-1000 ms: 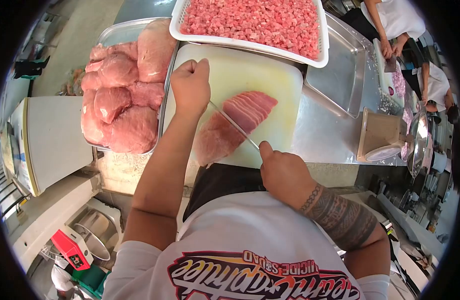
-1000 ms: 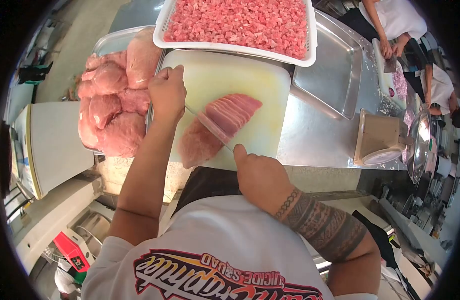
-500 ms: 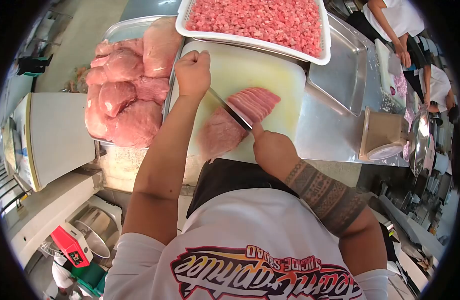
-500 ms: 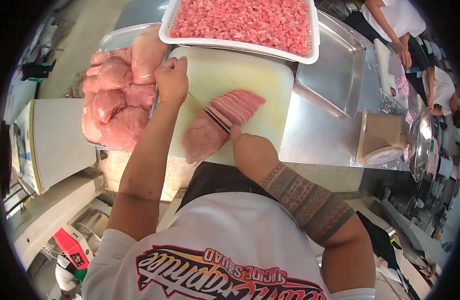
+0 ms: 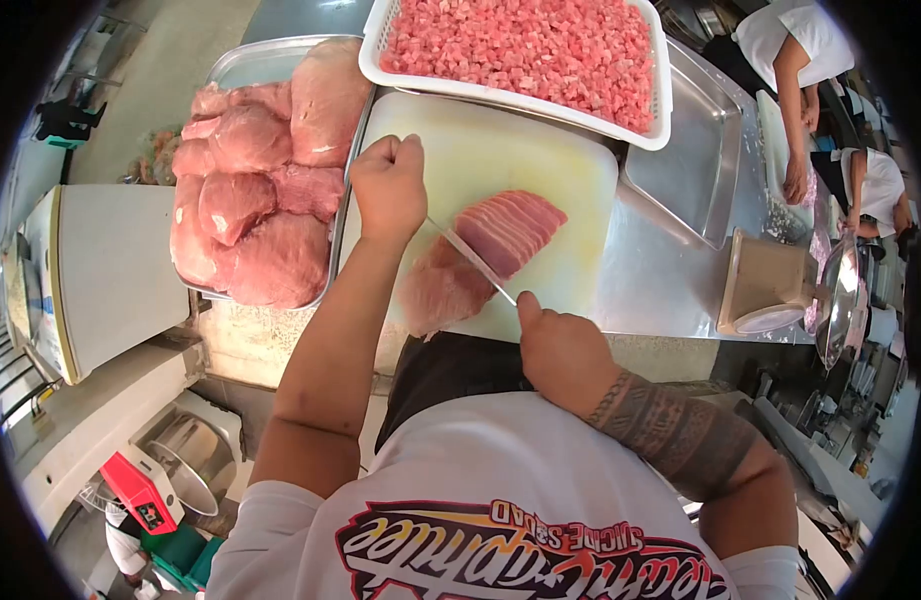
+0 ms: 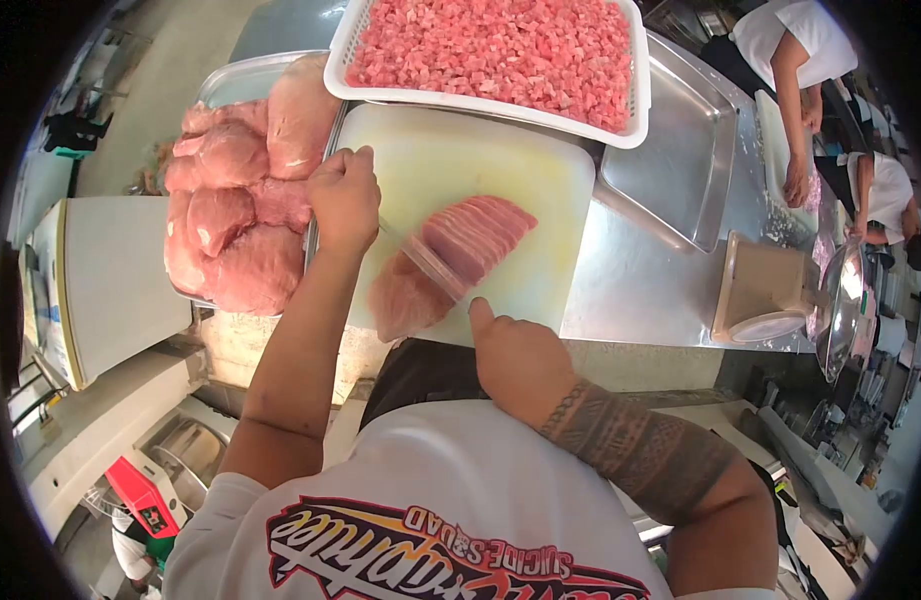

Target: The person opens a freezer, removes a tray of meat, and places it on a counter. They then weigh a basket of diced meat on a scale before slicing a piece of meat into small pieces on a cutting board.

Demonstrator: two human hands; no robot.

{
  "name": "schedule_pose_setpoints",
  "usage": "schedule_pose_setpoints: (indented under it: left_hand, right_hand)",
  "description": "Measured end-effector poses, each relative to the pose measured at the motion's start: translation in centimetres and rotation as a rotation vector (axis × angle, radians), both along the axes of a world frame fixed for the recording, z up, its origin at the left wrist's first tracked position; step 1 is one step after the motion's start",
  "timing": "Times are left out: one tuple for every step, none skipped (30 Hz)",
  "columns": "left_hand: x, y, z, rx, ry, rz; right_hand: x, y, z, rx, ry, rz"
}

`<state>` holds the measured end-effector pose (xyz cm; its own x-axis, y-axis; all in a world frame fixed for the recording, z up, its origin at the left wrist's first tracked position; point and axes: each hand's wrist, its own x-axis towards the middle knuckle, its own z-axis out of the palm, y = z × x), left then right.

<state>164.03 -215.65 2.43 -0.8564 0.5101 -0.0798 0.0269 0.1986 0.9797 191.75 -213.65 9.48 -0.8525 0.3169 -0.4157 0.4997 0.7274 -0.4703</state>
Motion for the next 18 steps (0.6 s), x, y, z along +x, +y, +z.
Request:
schedule_pose_setpoints:
  left_hand:
    - [-0.4, -0.3, -0.7, 0.007, 0.012, -0.001]
    - [-0.8, -0.6, -1.4, 0.015, 0.024, -0.002]
    - [-1.2, -0.7, -2.3, 0.032, 0.049, -0.018]
    - [-1.6, -0.8, -3.1, 0.049, 0.074, -0.034]
    - [-2.0, -0.6, -3.2, 0.07, 0.106, -0.053]
    - [-2.4, -0.5, -3.2, 0.033, 0.109, -0.054]
    - [-2.7, -0.5, -3.2, -0.004, 0.113, -0.056]
    - [-2.8, -0.4, -2.9, -0.041, 0.116, -0.057]
    - [-2.2, -0.2, -2.4, 0.005, 0.183, -0.032]
    - [-1.1, -0.1, -2.1, 0.05, 0.249, -0.006]
    - [-0.1, -0.4, -1.6, 0.096, 0.316, 0.02]
    - [1.0, -2.0, -1.3, 0.029, 0.409, -0.008]
    - [2.2, -4.4, -1.0, -0.039, 0.501, -0.035]
    - [3.4, -7.1, -0.1, -0.168, 0.644, -0.176]
    - [4.7, -9.6, 0.6, -0.3, 0.785, -0.317]
    - [6.2, -11.8, 0.4, -0.347, 0.838, -0.432]
    - [7.4, -13.2, -0.4, -0.396, 0.891, -0.543]
    - [8.1, -13.5, -1.1, -0.394, 0.874, -0.525]
  right_hand:
    - [-0.3, -0.6, -1.3, 0.023, 0.008, -0.002]
    - [-0.7, -0.9, -2.6, 0.027, 0.031, -0.019]
    - [-1.4, -1.1, -4.1, 0.03, 0.054, -0.035]
    - [-1.6, -1.1, -5.0, 0.033, 0.077, -0.052]
    - [-1.8, -0.9, -5.4, 0.044, 0.093, -0.049]
    - [-1.8, -0.8, -5.7, 0.054, 0.109, -0.045]
    - [-1.9, -0.7, -5.9, 0.065, 0.125, -0.041]
    - [-1.7, -0.2, -6.5, 0.041, 0.15, -0.045]
    - [-1.3, 0.7, -7.2, 0.018, 0.175, -0.048]
    - [-0.9, 1.8, -7.7, -0.006, 0.2, -0.051]
    - [-0.5, 2.8, -7.8, -0.108, 0.221, -0.113]
    - [0.0, 3.0, -7.9, -0.136, 0.221, -0.13]
    - [0.5, 3.3, -8.0, -0.164, 0.221, -0.148]
    - [0.9, 3.5, -8.1, -0.192, 0.222, -0.166]
    - [1.2, 3.1, -7.9, -0.161, 0.204, -0.155]
    - [1.5, 2.4, -7.3, -0.132, 0.183, -0.145]
    - [1.7, 1.8, -6.9, -0.102, 0.164, -0.131]
    - [1.8, 1.7, -6.6, -0.079, 0.156, -0.114]
